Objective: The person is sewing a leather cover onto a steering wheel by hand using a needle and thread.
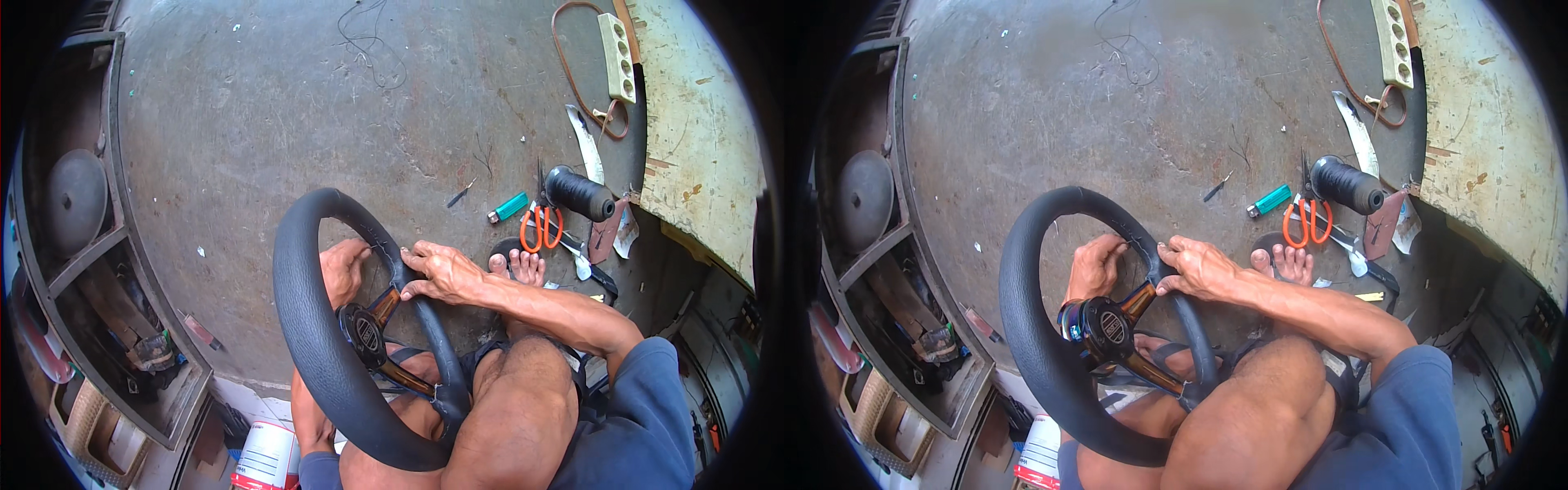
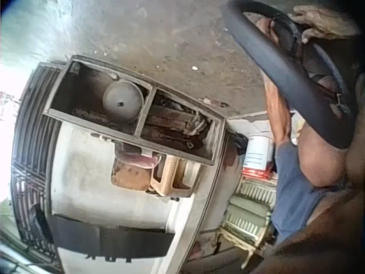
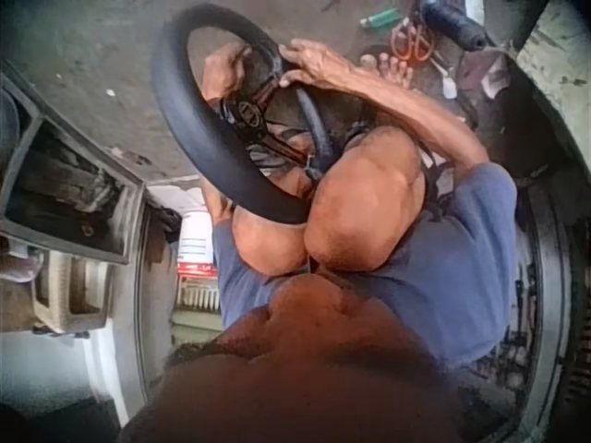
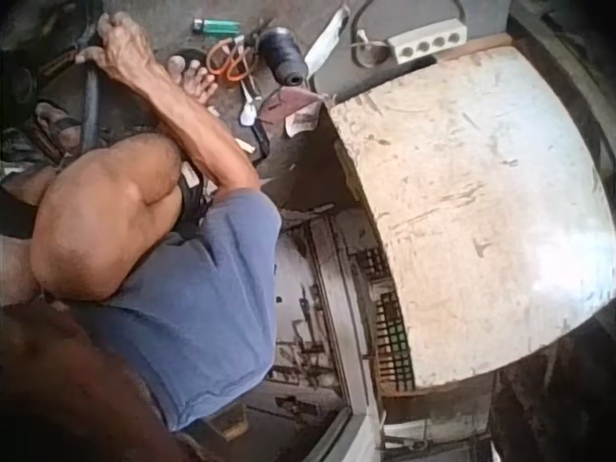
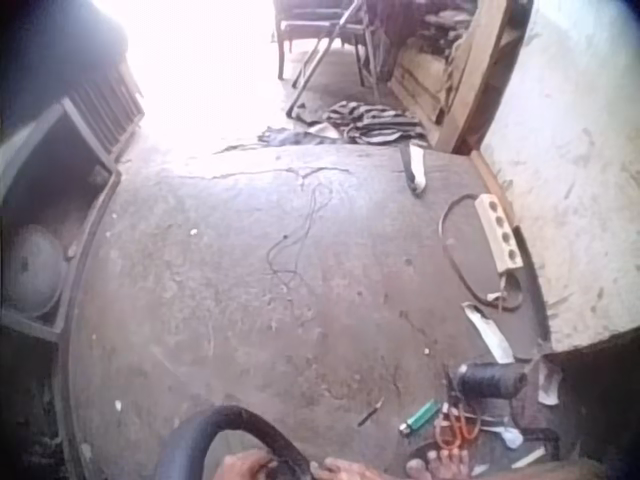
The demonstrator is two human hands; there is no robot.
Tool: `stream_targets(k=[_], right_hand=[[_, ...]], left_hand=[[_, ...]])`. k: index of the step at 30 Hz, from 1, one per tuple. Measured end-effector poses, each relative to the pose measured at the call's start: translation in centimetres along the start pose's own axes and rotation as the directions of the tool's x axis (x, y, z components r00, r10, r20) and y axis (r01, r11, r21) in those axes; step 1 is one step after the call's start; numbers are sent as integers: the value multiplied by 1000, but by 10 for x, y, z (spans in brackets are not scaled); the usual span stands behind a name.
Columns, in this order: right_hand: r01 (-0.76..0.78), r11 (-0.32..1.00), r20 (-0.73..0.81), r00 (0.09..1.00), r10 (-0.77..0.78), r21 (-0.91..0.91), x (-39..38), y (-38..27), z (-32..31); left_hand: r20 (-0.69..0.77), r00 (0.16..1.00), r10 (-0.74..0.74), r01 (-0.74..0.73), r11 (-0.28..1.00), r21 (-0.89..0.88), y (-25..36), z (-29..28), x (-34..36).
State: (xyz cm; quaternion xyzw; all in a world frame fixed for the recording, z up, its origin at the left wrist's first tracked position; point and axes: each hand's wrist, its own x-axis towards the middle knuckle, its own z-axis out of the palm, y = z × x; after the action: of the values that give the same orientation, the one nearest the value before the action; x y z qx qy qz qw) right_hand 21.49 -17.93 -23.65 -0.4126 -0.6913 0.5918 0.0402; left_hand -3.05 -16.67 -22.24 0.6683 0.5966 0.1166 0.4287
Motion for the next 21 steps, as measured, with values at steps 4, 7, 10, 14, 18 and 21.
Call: stream_targets(k=[4, 7, 10, 14, 18, 21], right_hand=[[5, 1000, -39, 999, -4, 17, -6, 7, -1], [11, 1000, -17, 1000, -11, 27, -1, -4, 1], [-32, 999, 19, 999, 31, 30, -3, 0, -2], [17, 1000, -58, 998, -16, 1, -5, -2, -4], [-35, 986, -77, 997, 22, -164, 10, -13, -28], [158, 852, -247, 917, -314, -499, 34, -28, -40]], left_hand=[[51, 985, -163, 166, 983, -77, 28, -14, 7], [108, 970, -220, 214, 975, 58, 8, -29, -4], [7, 999, -31, 31, 999, -18, 11, 0, 9], [50, 970, -236, 235, 972, 27, 17, -3, 4], [28, 936, -352, 353, 931, -91, 21, -10, -10], [23, 942, -336, 336, 936, -108, 7, -9, -21]])
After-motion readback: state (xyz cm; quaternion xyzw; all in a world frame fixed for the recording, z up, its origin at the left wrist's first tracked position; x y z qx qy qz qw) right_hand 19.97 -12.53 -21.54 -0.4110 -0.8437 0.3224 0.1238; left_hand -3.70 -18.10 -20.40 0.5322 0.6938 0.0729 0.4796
